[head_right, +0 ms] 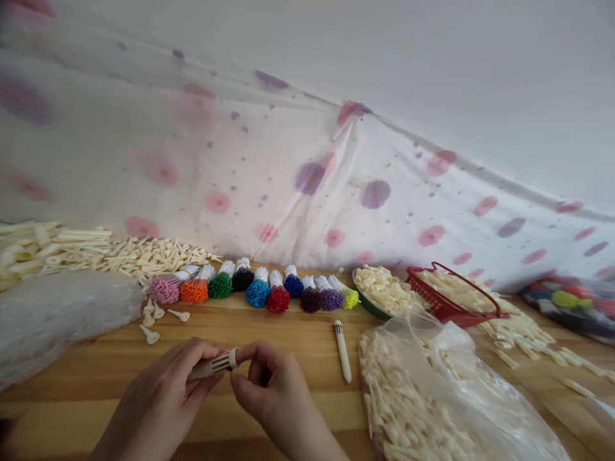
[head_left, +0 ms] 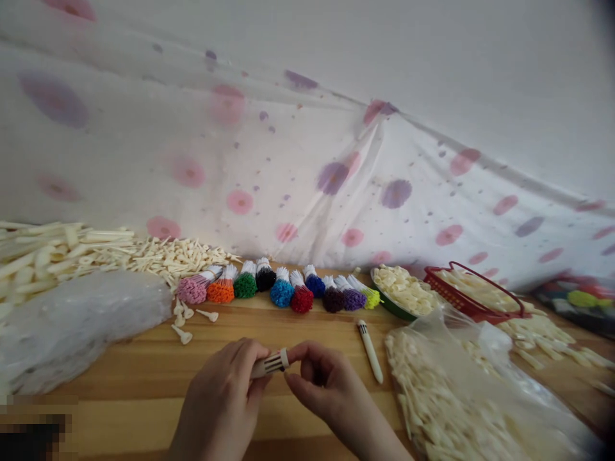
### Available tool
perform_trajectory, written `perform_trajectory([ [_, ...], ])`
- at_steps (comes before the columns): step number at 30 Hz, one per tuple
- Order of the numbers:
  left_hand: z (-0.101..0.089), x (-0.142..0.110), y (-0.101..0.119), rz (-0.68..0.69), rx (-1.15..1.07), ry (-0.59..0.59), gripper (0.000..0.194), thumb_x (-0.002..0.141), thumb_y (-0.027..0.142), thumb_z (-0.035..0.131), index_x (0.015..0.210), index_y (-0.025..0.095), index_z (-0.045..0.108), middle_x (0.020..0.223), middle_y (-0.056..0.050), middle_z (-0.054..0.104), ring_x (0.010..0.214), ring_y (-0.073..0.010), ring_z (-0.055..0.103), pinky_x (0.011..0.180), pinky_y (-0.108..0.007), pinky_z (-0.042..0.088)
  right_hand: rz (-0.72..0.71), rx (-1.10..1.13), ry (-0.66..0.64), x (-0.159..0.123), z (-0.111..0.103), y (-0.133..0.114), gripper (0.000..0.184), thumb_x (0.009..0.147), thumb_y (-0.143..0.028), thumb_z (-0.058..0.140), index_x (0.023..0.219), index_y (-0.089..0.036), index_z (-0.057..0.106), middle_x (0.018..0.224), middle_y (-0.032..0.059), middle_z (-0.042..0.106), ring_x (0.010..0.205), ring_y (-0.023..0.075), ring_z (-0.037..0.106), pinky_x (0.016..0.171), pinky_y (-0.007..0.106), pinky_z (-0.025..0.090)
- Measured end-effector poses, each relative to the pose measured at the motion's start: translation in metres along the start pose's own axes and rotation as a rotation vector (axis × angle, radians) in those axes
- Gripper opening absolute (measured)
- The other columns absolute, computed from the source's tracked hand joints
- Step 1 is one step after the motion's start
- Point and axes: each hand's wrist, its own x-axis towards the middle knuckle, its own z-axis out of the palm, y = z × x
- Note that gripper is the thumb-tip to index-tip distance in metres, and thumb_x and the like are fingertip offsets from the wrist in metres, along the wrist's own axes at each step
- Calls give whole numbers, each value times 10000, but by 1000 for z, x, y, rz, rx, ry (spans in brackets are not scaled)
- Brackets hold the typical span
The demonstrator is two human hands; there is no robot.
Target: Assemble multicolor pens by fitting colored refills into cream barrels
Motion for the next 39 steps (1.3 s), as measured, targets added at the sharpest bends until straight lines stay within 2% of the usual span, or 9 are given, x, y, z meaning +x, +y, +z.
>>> perform_trajectory([
  [6,-1,6,0,-112,-104,-26,126,761,120,511,754,236,559,730,7,678,677,-200,650,606,-300,468,-3,70,-7,7,-5,4,220,683,-315,626,797,-131,665,452,-98,357,402,48,287,408,194,211],
  [10,0,10,-9,-268,-232,-132,43,757,206,510,762,244,530,748,10,668,680,-197,639,622,-292,452,-22,-41,220,30,-22,21,305,683,-427,633,793,-143,648,468,-81,419,402,69,384,392,193,289],
  [11,1,10,-12,-303,-266,-152,9,759,254,519,765,247,522,756,9,666,684,-200,635,630,-295,450,-16,-71,278,37,-30,28,295,699,-425,631,783,-143,637,483,-73,439,415,76,406,397,196,313],
  [14,2,11,-21,-362,-358,-173,126,765,374,527,798,254,508,795,4,663,735,-215,630,676,-307,447,25,-181,489,59,-65,47,233,832,-363,551,820,-137,608,561,-48,495,479,91,470,458,213,399],
  [17,0,13,-25,-369,-414,-173,185,758,431,528,805,255,501,821,-3,663,750,-222,621,691,-310,445,118,-314,700,77,-110,58,232,912,-333,495,1010,-136,570,862,20,607,680,130,591,606,286,501],
  [20,-2,15,-24,-381,-433,-176,209,744,456,526,779,251,502,820,-10,664,741,-228,618,681,-315,443,241,-467,805,92,-149,64,263,901,-316,525,1110,-160,554,1090,65,591,891,190,607,750,375,519],
  [24,-5,15,-23,-383,-451,-172,225,730,463,536,798,249,520,844,-17,673,769,-236,629,693,-318,447,371,-667,789,113,-169,70,273,901,-304,528,1134,-163,548,1140,78,578,951,205,596,803,410,503],
  [31,-7,17,-24,-393,-419,-157,220,717,462,542,784,253,530,789,-3,668,734,-232,635,674,-312,458,438,-917,671,126,-171,75,298,897,-314,534,1150,-158,538,1150,81,573,968,215,591,813,424,497],
  [39,-8,16,-21,-368,-385,-138,189,725,444,543,763,259,547,771,12,679,699,-217,642,626,-279,458,444,-902,558,126,-177,78,275,900,-304,531,1137,-164,549,1154,80,573,967,209,590,814,417,498],
])
